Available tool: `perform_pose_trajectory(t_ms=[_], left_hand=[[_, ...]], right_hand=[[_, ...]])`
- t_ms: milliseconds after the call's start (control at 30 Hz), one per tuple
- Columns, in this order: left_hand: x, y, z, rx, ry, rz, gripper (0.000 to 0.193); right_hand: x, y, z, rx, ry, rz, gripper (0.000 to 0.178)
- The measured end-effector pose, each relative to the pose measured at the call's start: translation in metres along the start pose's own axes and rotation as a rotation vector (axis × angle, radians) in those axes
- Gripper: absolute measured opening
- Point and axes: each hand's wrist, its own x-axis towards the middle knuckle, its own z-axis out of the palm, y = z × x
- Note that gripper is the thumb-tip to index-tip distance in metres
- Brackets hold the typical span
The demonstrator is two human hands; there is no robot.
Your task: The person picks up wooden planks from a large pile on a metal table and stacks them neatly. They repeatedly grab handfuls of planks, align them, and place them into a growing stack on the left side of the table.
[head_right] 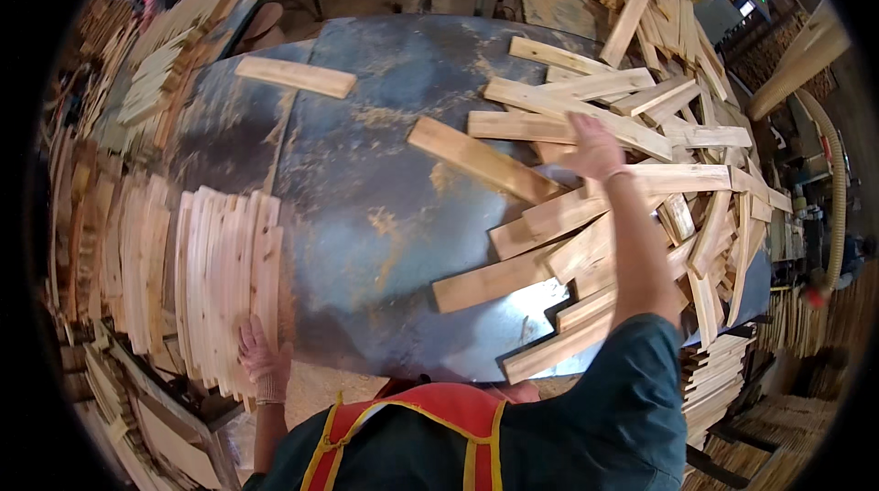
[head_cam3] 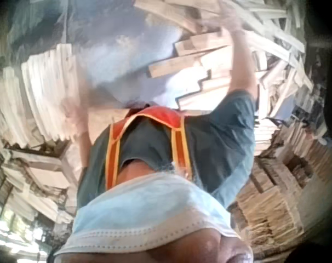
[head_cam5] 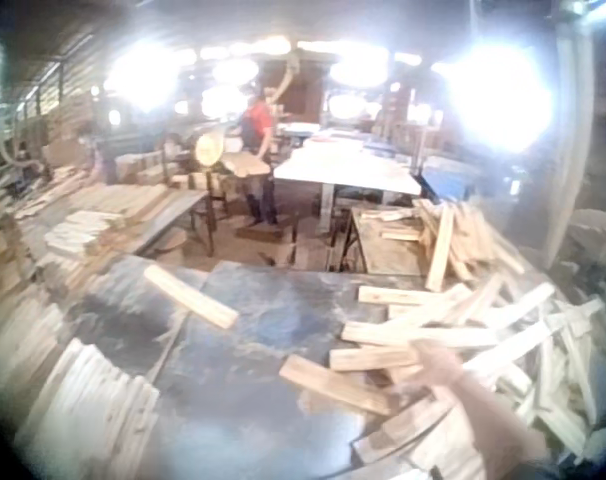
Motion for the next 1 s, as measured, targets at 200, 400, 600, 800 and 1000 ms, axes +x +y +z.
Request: perform_pose_trajectory(t_ms=[200,400,600,800,1000], left_hand=[[0.016,0.17,-0.019,-0.166,-0.051,0.408,0.096],[0.04,0.375,-0.06,-0.364,-0.032,0.903,0.098],[0.08,0.437,-0.026,-0.177,-0.018,1.038,0.094],[0.118,0.426,-0.021,-0.117,0.048,0.957,0.083],[0.079,0.298,-0.041,-0.277,-0.356,0.69,0.085]], right_hand=[[-0.068,0.116,-0.032,-0.429,-0.517,-0.091,0.096],[-0.049,0.019,-0.032,-0.122,-0.471,-0.505,0.099],[0.073,0.077,-0.017,-0.331,-0.387,-0.001,0.122],[0.066,0.067,-0.008,-0.183,-0.364,-0.054,0.097],[0.001,0.011,-0.058,0.588,-0.236,-0.023,0.086]])
